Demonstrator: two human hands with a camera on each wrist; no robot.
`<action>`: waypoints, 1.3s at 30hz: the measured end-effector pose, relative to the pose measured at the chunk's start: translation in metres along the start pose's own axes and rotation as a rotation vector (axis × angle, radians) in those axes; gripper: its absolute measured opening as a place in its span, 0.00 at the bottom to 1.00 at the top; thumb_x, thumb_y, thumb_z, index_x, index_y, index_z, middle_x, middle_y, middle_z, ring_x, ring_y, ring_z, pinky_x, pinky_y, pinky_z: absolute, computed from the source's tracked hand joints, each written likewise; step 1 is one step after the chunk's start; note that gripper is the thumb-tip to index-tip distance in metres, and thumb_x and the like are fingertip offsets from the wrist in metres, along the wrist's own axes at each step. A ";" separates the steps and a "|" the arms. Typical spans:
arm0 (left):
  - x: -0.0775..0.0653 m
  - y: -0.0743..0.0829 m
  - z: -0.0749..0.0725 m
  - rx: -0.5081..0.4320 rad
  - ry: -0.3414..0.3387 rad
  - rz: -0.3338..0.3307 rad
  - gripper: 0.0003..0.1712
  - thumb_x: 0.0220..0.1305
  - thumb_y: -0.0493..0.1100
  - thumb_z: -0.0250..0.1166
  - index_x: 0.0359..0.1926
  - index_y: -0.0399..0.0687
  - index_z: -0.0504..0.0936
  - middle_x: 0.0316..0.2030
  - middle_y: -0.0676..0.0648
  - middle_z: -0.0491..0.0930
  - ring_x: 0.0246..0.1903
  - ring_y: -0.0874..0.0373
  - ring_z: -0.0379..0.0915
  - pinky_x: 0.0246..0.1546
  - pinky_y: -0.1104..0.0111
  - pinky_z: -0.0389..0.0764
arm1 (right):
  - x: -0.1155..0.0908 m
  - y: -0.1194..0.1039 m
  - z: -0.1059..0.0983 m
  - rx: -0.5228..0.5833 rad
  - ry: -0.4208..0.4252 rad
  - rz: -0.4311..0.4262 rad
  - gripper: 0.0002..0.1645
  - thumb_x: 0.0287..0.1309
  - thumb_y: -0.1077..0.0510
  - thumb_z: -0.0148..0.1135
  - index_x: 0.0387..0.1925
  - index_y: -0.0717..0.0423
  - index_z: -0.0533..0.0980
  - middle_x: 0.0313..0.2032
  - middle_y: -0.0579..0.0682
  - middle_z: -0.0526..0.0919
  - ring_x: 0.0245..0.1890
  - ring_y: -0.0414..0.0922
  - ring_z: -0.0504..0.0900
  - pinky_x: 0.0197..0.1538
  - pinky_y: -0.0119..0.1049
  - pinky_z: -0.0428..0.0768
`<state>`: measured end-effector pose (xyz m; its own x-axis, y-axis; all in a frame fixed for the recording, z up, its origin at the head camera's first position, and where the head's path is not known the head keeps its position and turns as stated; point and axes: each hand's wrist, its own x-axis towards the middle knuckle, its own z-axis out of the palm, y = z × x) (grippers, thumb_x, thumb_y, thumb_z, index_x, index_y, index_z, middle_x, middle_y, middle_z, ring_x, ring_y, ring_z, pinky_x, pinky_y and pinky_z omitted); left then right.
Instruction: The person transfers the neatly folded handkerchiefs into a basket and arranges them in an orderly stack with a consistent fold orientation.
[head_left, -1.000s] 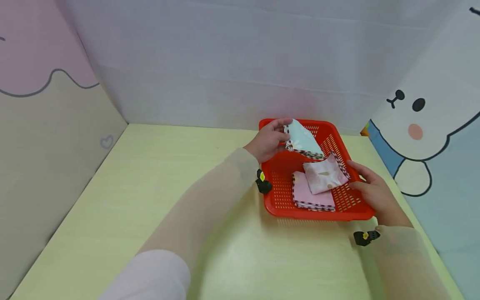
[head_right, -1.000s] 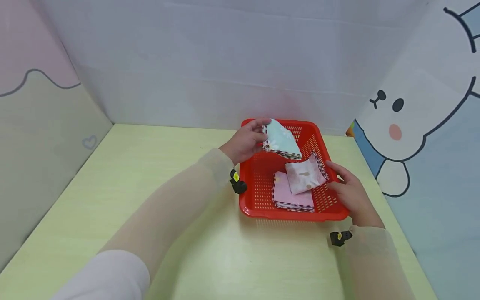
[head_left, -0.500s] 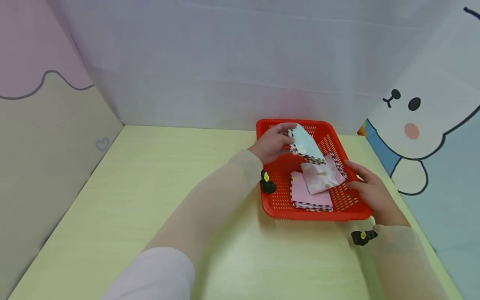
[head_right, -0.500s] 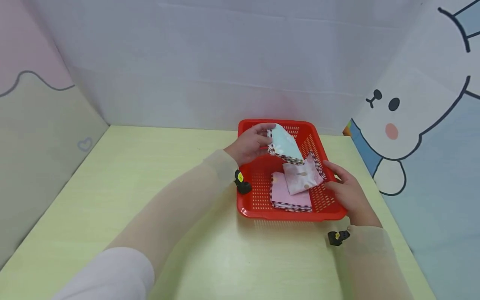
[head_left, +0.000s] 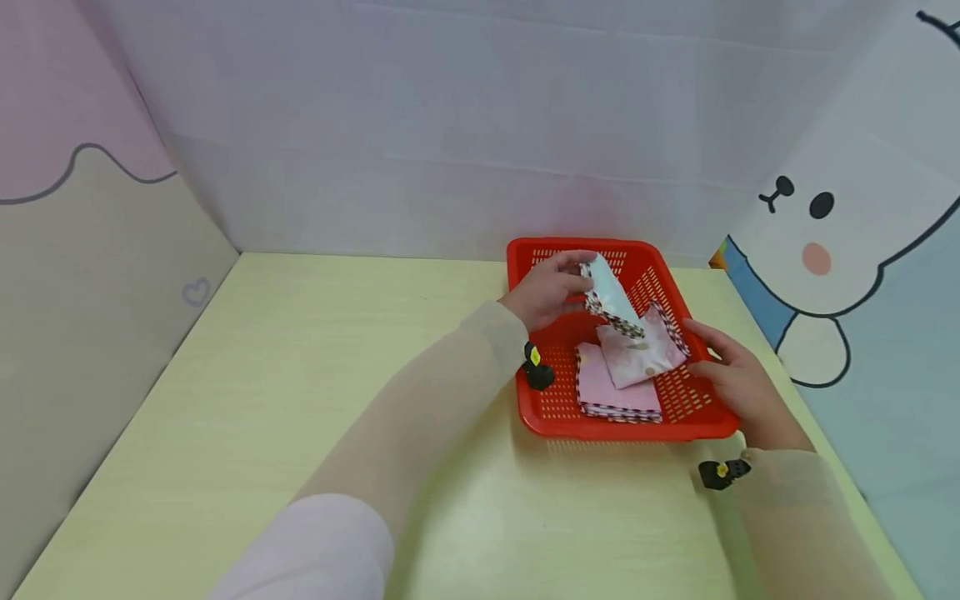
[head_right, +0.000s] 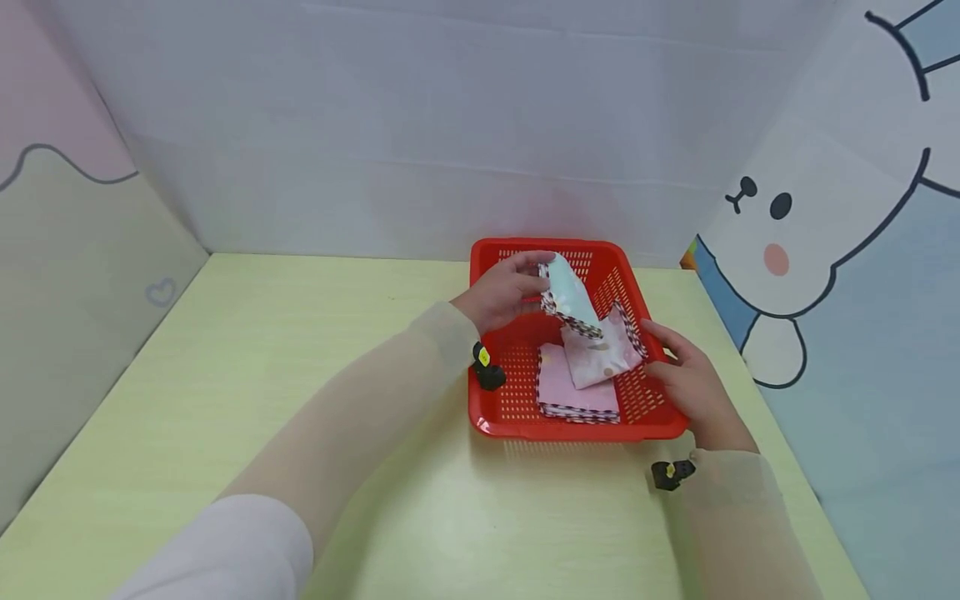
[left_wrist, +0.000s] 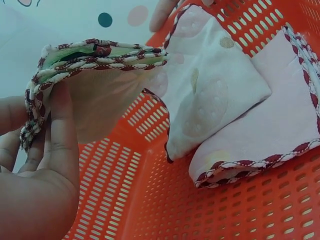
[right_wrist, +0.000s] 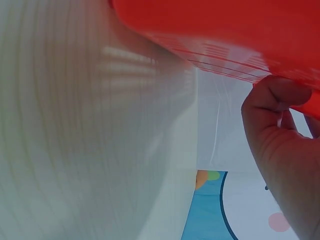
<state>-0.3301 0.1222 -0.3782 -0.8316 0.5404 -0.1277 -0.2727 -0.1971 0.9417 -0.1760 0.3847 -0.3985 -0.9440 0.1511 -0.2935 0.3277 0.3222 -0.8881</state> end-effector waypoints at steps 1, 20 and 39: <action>0.000 0.000 0.000 0.007 0.004 0.002 0.23 0.71 0.35 0.66 0.63 0.58 0.80 0.54 0.51 0.77 0.54 0.50 0.76 0.50 0.60 0.85 | 0.000 -0.001 0.000 0.004 -0.003 -0.001 0.41 0.75 0.53 0.55 0.81 0.27 0.51 0.81 0.58 0.47 0.66 0.62 0.67 0.51 0.47 0.84; -0.006 0.005 0.007 0.174 0.217 -0.054 0.21 0.71 0.30 0.62 0.62 0.44 0.81 0.48 0.48 0.81 0.45 0.51 0.80 0.48 0.60 0.86 | -0.003 -0.005 0.004 -0.005 -0.007 -0.035 0.41 0.75 0.58 0.52 0.82 0.36 0.51 0.80 0.61 0.48 0.66 0.63 0.67 0.50 0.46 0.85; -0.025 0.018 -0.001 0.119 0.202 -0.040 0.23 0.72 0.30 0.61 0.66 0.45 0.78 0.53 0.48 0.80 0.58 0.45 0.79 0.47 0.59 0.86 | -0.007 -0.003 0.005 -0.007 -0.003 -0.031 0.41 0.76 0.57 0.51 0.82 0.37 0.50 0.80 0.61 0.46 0.67 0.65 0.65 0.51 0.47 0.84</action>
<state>-0.3145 0.1042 -0.3583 -0.9044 0.3690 -0.2142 -0.2585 -0.0744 0.9632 -0.1710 0.3781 -0.3952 -0.9538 0.1382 -0.2667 0.2984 0.3336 -0.8943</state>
